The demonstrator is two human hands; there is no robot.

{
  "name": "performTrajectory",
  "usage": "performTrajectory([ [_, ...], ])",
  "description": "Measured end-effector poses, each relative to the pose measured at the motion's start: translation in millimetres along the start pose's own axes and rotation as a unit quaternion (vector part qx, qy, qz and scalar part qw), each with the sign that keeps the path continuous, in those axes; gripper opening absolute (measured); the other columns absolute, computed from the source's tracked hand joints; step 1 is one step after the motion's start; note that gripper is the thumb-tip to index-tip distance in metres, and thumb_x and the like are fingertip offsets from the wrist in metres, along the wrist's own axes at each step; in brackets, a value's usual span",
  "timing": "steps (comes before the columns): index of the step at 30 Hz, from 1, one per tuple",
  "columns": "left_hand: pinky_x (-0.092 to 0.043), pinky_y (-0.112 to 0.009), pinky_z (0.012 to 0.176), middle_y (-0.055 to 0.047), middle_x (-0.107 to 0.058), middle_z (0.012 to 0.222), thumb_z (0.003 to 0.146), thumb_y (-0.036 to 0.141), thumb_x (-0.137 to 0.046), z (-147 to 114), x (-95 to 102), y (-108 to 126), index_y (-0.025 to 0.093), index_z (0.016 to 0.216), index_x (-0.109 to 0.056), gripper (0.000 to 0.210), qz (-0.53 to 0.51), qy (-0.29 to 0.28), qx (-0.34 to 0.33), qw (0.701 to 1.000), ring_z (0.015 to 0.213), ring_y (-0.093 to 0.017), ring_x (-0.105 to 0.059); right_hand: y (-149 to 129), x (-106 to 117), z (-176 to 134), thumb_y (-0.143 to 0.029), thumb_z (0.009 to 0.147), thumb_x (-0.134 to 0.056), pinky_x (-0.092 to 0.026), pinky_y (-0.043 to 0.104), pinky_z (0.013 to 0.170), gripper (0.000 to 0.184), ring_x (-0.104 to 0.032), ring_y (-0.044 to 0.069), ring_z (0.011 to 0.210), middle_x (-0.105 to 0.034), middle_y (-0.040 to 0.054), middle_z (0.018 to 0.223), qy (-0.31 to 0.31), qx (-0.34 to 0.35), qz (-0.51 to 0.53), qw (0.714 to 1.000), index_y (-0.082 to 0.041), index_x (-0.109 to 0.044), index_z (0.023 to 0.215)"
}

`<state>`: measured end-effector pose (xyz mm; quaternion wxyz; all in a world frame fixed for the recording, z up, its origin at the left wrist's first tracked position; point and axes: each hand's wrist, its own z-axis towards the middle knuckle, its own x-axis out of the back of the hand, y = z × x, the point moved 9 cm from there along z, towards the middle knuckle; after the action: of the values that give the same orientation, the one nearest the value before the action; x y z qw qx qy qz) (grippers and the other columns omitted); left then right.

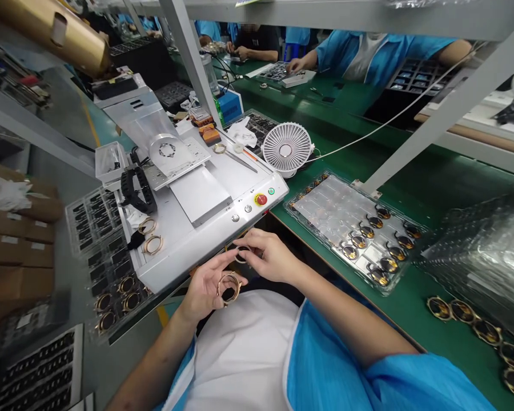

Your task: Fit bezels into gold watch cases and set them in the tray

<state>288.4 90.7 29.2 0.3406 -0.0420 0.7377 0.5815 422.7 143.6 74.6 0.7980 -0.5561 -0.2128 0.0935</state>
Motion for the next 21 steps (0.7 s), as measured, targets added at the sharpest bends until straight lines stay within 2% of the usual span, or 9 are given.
performTrajectory([
  [2,-0.059,-0.028,0.075,-0.018,-0.059,0.148,0.057,0.042,-0.102,-1.2,1.4,1.4,0.030,0.144,-0.059,0.098,-0.019,0.008,-0.009,1.000,0.096,-0.027,-0.079,5.0,-3.6,0.1,-0.026,0.099,-0.064,-0.058,0.026,0.058,0.018,-0.065,0.013,0.069,-0.062,0.0052,0.093,0.009,-0.004,0.044,0.999,-0.021,-0.077,0.110],
  [4,-0.059,-0.028,0.075,-0.018,-0.055,0.153,0.055,0.045,-0.102,-2.5,3.7,0.2,0.031,0.143,-0.060,0.099,-0.039,0.016,-0.007,0.999,0.091,-0.024,-0.078,6.0,-6.1,-0.1,-0.024,0.099,-0.064,-0.058,0.025,0.058,0.013,-0.066,0.012,0.067,-0.062,0.0048,0.095,0.015,0.004,0.066,0.998,-0.021,-0.077,0.100],
  [8,-0.058,-0.027,0.077,-0.016,-0.073,0.125,0.054,0.044,-0.102,-2.8,9.5,-6.3,0.020,0.135,-0.068,0.091,-0.047,0.021,0.005,0.999,0.093,-0.024,-0.077,-3.0,-9.4,0.9,-0.022,0.096,-0.067,-0.054,0.026,0.061,0.009,-0.064,0.014,0.075,-0.063,0.0062,0.099,0.005,0.048,-0.011,0.999,-0.020,-0.068,0.088],
  [10,-0.057,-0.026,0.077,-0.014,-0.077,0.109,0.057,0.043,-0.101,-1.4,14.2,-7.3,0.017,0.133,-0.069,0.087,-0.045,0.030,0.004,0.999,0.095,-0.025,-0.077,-6.9,-12.5,7.2,-0.023,0.097,-0.065,-0.055,0.031,0.073,0.010,-0.065,0.019,0.090,-0.064,0.0091,0.109,-0.018,0.065,-0.078,0.995,-0.020,-0.062,0.088],
  [12,-0.057,-0.026,0.079,-0.012,-0.078,0.103,0.060,0.044,-0.100,0.3,20.7,-5.0,0.016,0.133,-0.069,0.084,-0.046,0.051,-0.005,0.998,0.094,-0.024,-0.077,-7.1,-10.1,22.5,-0.025,0.098,-0.061,-0.053,0.036,0.083,0.010,-0.064,0.023,0.099,-0.064,0.0111,0.113,-0.017,0.065,-0.127,0.990,-0.021,-0.058,0.089],
  [14,-0.057,-0.026,0.082,-0.012,-0.078,0.101,0.062,0.045,-0.098,1.2,26.6,-0.2,0.015,0.133,-0.068,0.084,-0.043,0.073,-0.016,0.996,0.095,-0.022,-0.077,-1.2,0.8,47.7,-0.028,0.098,-0.059,-0.050,0.036,0.081,0.013,-0.065,0.022,0.091,-0.066,0.0083,0.099,0.023,0.029,-0.137,0.990,-0.022,-0.053,0.088],
  [17,-0.057,-0.027,0.085,-0.011,-0.078,0.101,0.061,0.047,-0.098,-0.3,31.4,7.9,0.014,0.134,-0.067,0.086,-0.026,0.097,-0.030,0.994,0.097,-0.024,-0.077,18.7,17.5,91.7,-0.030,0.098,-0.059,-0.044,0.030,0.069,0.018,-0.061,0.018,0.067,-0.063,-0.0015,0.070,0.086,-0.080,-0.102,0.988,-0.024,-0.047,0.085],
  [21,-0.058,-0.028,0.082,-0.011,-0.079,0.098,0.059,0.047,-0.098,-7.9,32.5,16.9,0.015,0.135,-0.068,0.088,-0.024,0.108,-0.054,0.992,0.094,-0.024,-0.077,37.3,30.8,130.6,-0.026,0.095,-0.062,-0.041,0.030,0.071,0.021,-0.060,0.020,0.066,-0.058,-0.0046,0.059,0.136,-0.182,-0.153,0.962,-0.024,-0.047,0.081],
])
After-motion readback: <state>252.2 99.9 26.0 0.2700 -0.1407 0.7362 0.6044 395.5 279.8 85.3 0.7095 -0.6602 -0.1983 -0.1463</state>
